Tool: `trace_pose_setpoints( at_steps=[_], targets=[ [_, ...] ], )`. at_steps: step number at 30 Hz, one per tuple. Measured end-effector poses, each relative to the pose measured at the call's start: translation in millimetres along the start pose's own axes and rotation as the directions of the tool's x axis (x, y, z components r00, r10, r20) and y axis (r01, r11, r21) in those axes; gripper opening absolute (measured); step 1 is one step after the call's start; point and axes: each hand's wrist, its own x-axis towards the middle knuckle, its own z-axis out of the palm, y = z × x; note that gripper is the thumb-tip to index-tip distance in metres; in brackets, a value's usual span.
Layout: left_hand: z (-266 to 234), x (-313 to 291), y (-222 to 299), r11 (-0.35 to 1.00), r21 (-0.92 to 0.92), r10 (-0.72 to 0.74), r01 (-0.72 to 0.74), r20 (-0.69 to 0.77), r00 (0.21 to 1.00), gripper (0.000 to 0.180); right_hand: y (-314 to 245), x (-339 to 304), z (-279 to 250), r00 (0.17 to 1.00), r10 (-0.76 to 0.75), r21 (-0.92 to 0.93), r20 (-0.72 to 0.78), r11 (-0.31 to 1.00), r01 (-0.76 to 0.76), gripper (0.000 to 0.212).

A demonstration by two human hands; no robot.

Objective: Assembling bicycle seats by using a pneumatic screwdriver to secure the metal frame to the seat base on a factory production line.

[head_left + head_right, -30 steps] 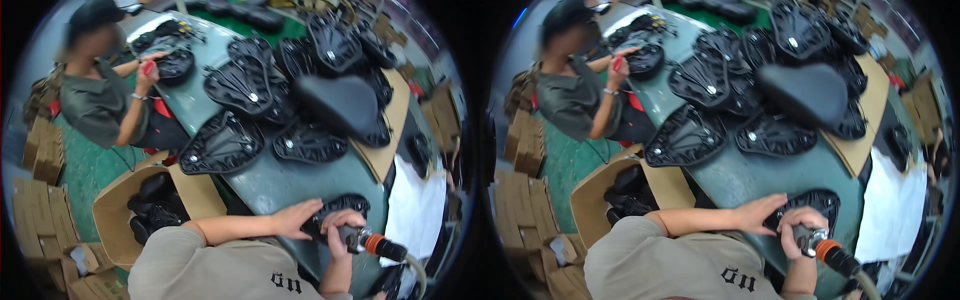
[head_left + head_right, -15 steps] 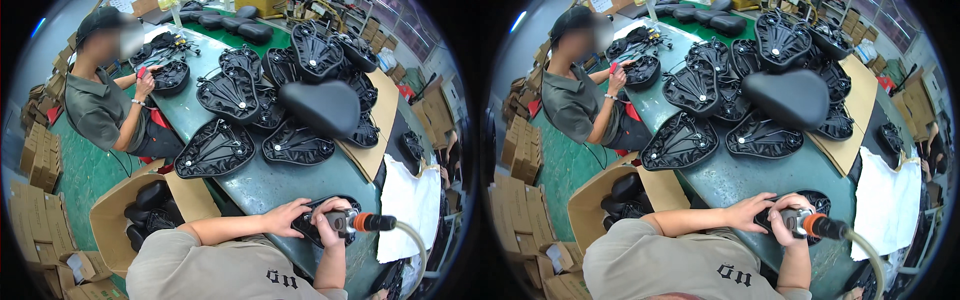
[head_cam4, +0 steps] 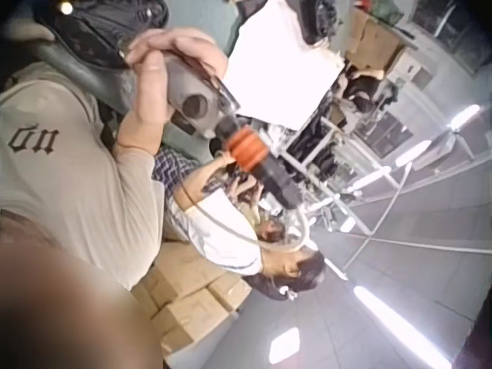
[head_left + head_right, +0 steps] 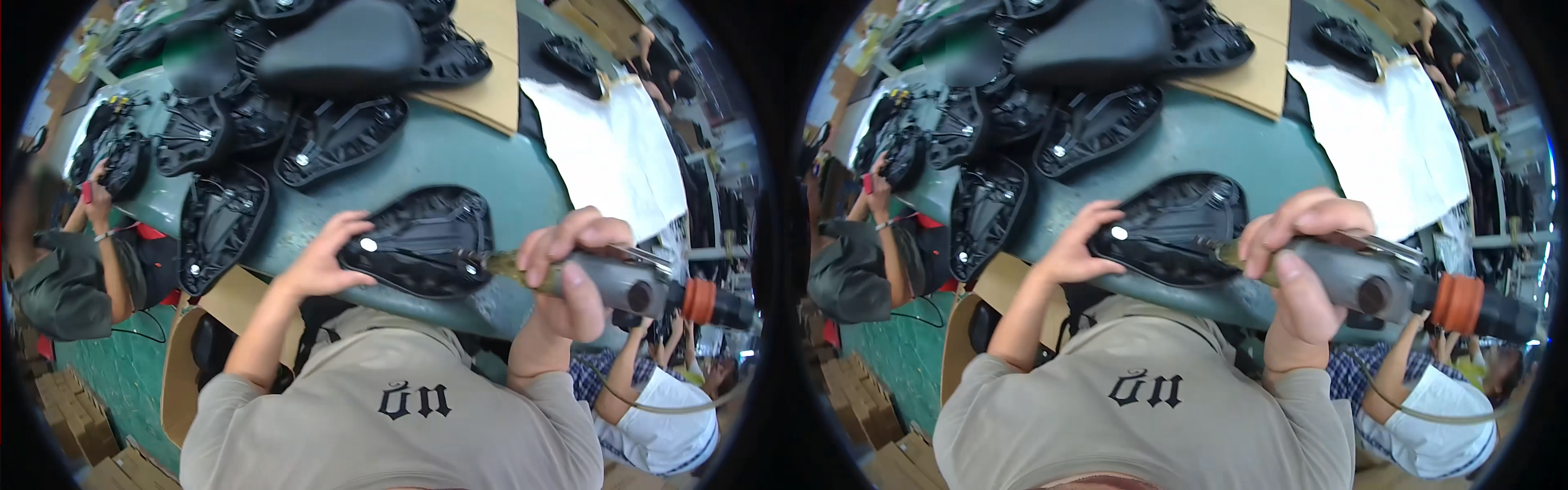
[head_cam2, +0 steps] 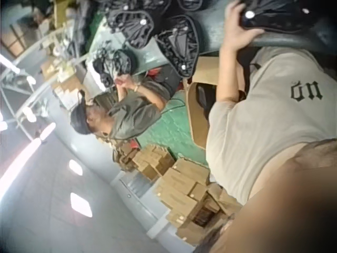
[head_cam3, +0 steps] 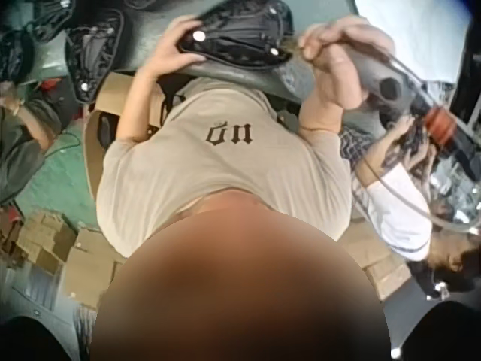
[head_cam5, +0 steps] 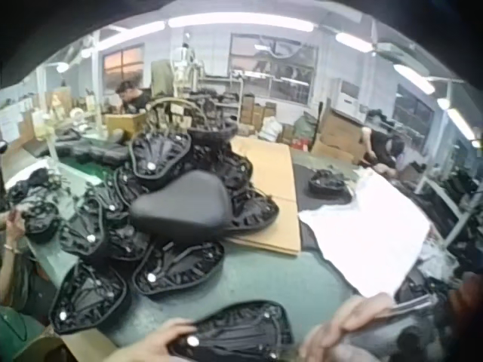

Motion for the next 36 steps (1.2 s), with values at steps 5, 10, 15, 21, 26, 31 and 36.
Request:
trace_pose_setpoints(
  at_steps=[5,10,15,21,26,31,36],
  targets=[
    [-11,16,28,0.988,0.154,0.011,-0.014,0.018,1.000,0.089,-14,-28,-15,0.996,0.000,-0.174,-0.089,0.985,-0.016,0.031],
    [23,58,58,0.952,0.280,0.126,-0.123,0.005,0.992,0.088,-19,-41,-17,0.994,0.017,-0.209,-0.107,0.977,-0.039,0.030],
    [61,64,58,0.893,0.442,0.131,-0.086,-0.074,0.989,0.071,-18,-49,-19,0.992,0.021,-0.184,-0.123,0.982,-0.043,0.031],
    [69,65,46,0.868,0.493,0.146,-0.058,-0.141,0.979,0.049,-11,-57,-15,0.989,0.098,-0.207,-0.114,0.971,-0.120,0.032],
    [70,65,44,0.860,0.507,0.155,-0.060,-0.148,0.977,0.046,20,-64,-24,0.994,0.105,-0.308,0.005,0.946,-0.098,0.032],
    [70,66,44,0.863,0.501,0.155,-0.061,-0.148,0.977,0.044,32,-67,-16,0.992,0.104,-0.238,-0.068,0.964,-0.118,0.031],
    [68,67,46,0.858,0.510,0.158,-0.059,-0.153,0.975,0.042,33,-61,-18,0.995,0.099,-0.262,0.033,0.961,-0.087,0.016]
  ],
)
